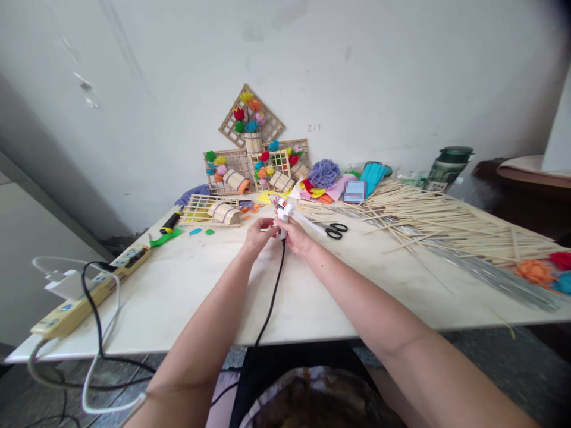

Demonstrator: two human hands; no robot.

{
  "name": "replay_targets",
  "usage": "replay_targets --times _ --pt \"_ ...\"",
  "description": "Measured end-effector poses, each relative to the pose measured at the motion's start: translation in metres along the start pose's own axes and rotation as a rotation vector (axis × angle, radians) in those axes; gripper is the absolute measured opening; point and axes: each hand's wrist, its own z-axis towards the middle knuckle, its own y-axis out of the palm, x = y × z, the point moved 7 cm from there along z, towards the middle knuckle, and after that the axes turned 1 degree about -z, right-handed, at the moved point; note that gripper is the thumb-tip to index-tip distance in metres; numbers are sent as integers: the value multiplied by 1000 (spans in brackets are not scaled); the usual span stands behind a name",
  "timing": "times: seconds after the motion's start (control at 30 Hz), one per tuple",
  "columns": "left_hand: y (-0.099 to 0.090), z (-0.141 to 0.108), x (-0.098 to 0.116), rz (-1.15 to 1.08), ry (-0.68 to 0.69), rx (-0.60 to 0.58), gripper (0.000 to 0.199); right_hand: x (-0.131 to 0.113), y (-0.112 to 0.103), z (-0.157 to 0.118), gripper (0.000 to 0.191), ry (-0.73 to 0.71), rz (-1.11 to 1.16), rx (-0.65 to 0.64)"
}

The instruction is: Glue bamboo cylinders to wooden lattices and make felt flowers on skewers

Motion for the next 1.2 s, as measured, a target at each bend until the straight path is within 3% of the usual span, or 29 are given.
replay_targets --times 0.23,0.37,0.53,0.87,1.03,1.2 --pt "4 2 -6 71 2 -14 34 4 1 3 33 -7 123 -3" --pt "6 -1 -3 248 3 3 32 2 6 -1 30 -21 140 -7" --pt "8 -6 8 468 36 33 23 2 12 -6 30 15 101 6" --pt "9 -10 18 605 65 59 21 8 10 -5 27 92 -56 -63" --pt "-3 -9 27 772 50 145 29 9 14 -7 31 104 -125 -120" --pt "-33 -5 34 965 48 358 31 11 6 -10 27 174 -183 -27"
